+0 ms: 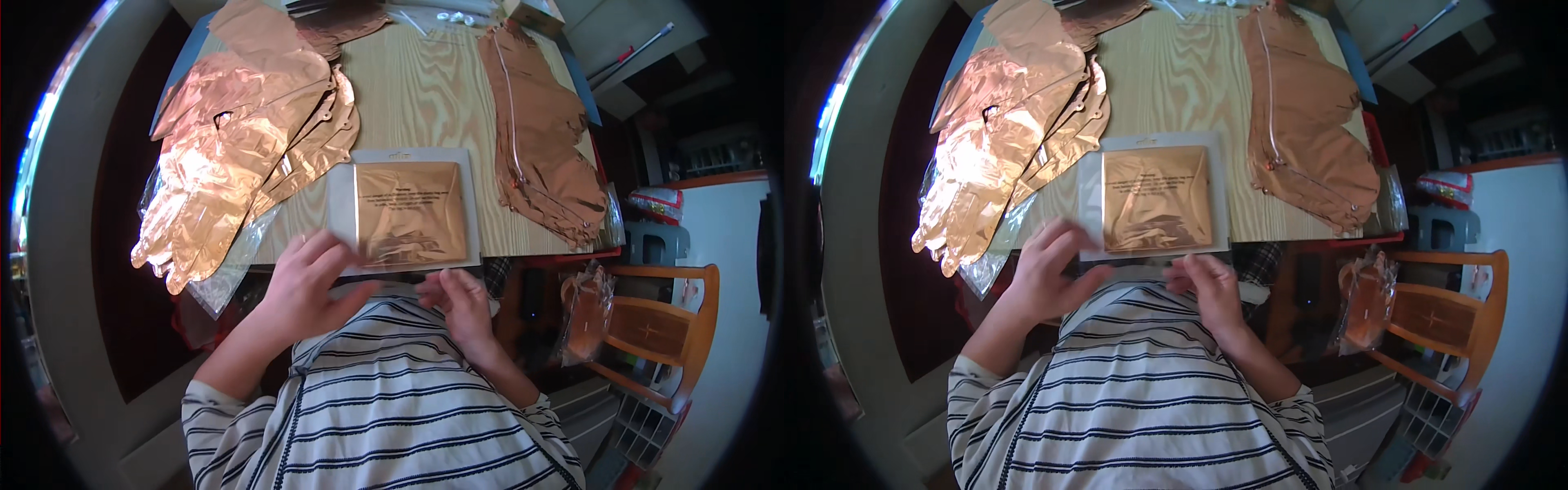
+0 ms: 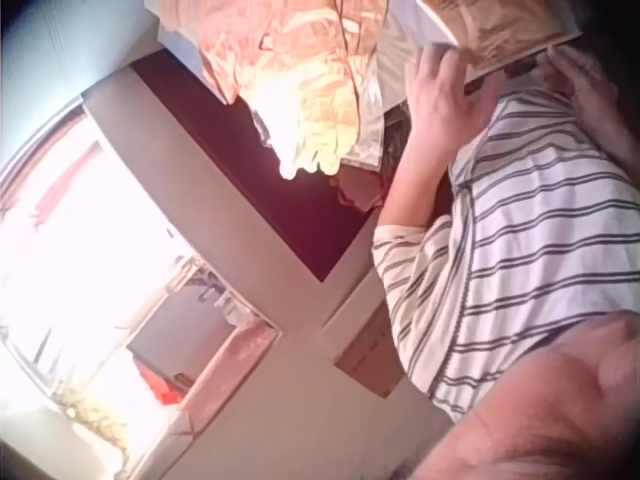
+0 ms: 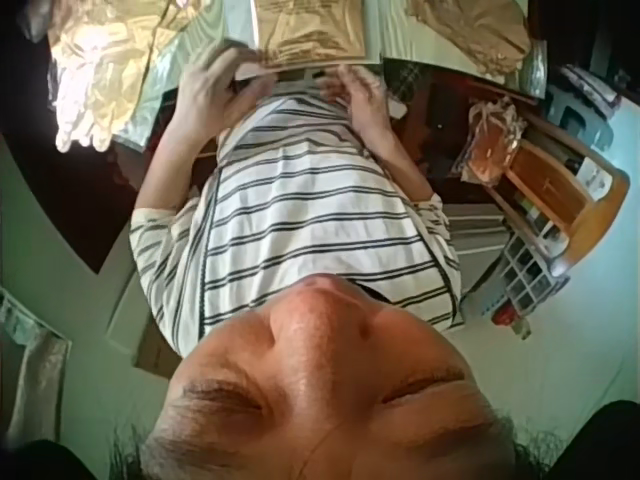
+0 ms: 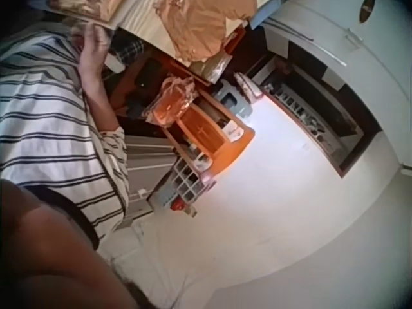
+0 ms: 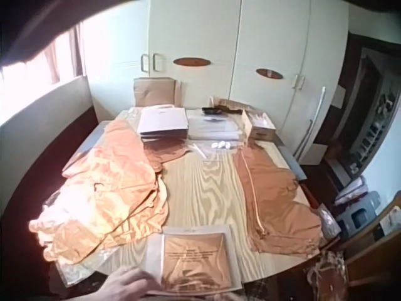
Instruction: Folding foil balloons and inserting them into retail backing cards for packaging.
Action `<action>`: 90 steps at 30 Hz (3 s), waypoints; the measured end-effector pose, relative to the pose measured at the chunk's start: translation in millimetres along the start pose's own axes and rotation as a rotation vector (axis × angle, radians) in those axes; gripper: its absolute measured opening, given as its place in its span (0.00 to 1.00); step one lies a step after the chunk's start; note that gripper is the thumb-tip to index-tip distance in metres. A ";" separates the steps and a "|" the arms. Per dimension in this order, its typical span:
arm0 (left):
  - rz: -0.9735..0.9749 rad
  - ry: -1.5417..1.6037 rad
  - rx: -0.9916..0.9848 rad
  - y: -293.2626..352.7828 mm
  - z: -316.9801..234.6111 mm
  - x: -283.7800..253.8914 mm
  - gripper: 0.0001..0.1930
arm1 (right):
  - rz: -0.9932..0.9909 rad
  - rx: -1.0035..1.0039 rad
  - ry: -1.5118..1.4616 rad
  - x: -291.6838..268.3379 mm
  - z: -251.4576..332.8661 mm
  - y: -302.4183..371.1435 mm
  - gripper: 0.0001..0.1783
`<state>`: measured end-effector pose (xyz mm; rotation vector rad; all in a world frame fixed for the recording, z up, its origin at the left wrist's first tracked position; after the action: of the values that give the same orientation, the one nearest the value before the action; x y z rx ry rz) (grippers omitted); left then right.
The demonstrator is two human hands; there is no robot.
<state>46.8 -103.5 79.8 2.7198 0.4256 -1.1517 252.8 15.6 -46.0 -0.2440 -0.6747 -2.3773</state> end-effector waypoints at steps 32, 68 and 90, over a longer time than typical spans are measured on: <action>-0.104 -0.282 0.476 -78.1 7.8 47.6 0.28 | 0.093 -0.895 1.208 48.5 254.3 -337.8 0.17; -0.245 -0.001 0.413 -56.1 6.7 59.8 0.11 | 0.231 -1.450 1.236 15.3 110.8 36.3 0.17; -0.238 -0.081 0.439 -55.0 4.6 63.6 0.12 | 0.160 -0.789 1.281 -7.8 116.6 -34.0 0.23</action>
<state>68.3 -40.0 29.0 3.0344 0.5543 -1.5769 237.6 103.5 36.8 0.8146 0.8332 -1.9609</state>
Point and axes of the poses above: each hand's wrist, its own y-axis away from the middle knuckle, its own x-axis out of the palm, z = x × y, the point moved 5 cm from there along -y, towards the middle knuckle, and after that the axes turned 4 degrees about -x, right-handed, at the moved point
